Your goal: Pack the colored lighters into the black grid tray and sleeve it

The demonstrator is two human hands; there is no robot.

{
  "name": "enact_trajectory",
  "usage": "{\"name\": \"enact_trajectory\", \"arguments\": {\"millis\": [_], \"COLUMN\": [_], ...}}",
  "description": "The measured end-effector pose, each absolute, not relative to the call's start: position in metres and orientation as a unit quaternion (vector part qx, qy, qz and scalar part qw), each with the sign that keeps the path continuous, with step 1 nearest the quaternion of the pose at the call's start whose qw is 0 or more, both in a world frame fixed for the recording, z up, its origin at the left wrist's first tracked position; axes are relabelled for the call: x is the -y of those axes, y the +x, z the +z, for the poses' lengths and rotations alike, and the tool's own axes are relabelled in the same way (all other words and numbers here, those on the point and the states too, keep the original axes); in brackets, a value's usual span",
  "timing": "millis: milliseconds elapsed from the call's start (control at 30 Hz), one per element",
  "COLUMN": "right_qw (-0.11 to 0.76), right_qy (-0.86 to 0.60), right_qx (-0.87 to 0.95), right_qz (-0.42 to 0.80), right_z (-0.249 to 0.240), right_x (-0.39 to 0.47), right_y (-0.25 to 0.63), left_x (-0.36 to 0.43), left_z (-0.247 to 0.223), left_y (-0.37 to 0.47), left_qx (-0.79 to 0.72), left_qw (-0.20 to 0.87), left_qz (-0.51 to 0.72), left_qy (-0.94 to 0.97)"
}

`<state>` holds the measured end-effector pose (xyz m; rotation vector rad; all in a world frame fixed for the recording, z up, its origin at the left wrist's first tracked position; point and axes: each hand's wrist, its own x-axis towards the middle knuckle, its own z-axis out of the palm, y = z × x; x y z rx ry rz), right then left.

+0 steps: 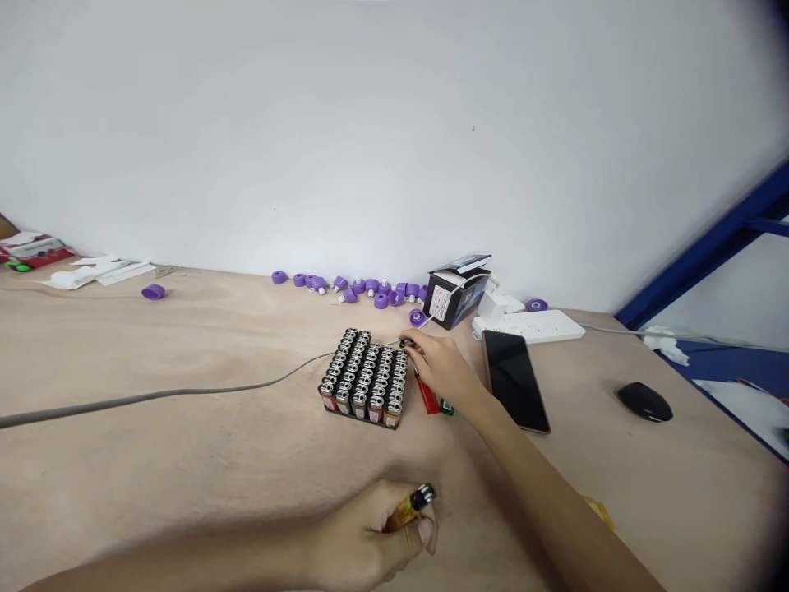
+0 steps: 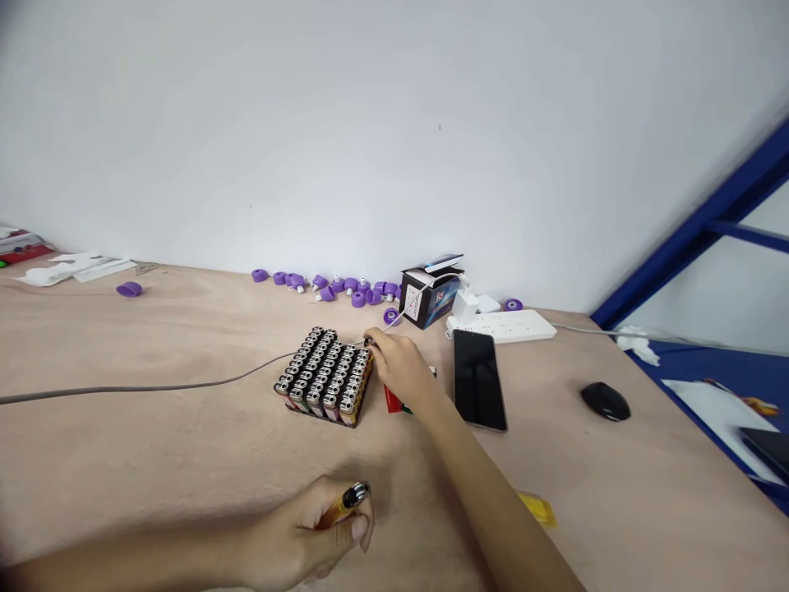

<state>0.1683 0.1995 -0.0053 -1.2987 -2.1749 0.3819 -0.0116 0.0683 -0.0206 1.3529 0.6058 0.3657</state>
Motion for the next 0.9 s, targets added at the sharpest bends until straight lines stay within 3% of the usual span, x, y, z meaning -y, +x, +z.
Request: {"name": "enact_trajectory", "arguments": {"millis": [267,500,600,700,800,900], "right_qw": [0.208,0.256,0.276,0.216,0.156,0.163], "right_qy": [-0.468,-0.492,-0.46,-0.399,-0.382,-0.375], "right_qx": [0.842,0.816,0.797,0.803,0.82,0.816], "right_qz": [0.167,0.165,0.277,0.385,0.396,0.41], "right_z": [-0.006,0.034,0.067,0.089,0.094,0.091], "right_x": [-0.199,-0.186,-0.164,-0.142,-0.129,-0.128], "right_y": [0.178,0.177,0.17,0.16,0.149,0.143], "left_x": [-0.067,-0.072,-0.079,-0.084,-0.087,-0.089], "left_z": [-0.026,-0.023,-0.011,0.003,0.013,0.015], "left_y": [-0.01,-0.011,-0.014,-0.017,-0.021,-0.021], "left_qx": [-0.297,-0.29,-0.253,-0.24,-0.243,-0.245], "left_qw": [0.762,0.82,0.851,0.866,0.868,0.861], "left_qz": [0.164,0.206,0.238,0.26,0.264,0.279], "left_qy": [0.552,0.449,0.393,0.353,0.344,0.348]}}
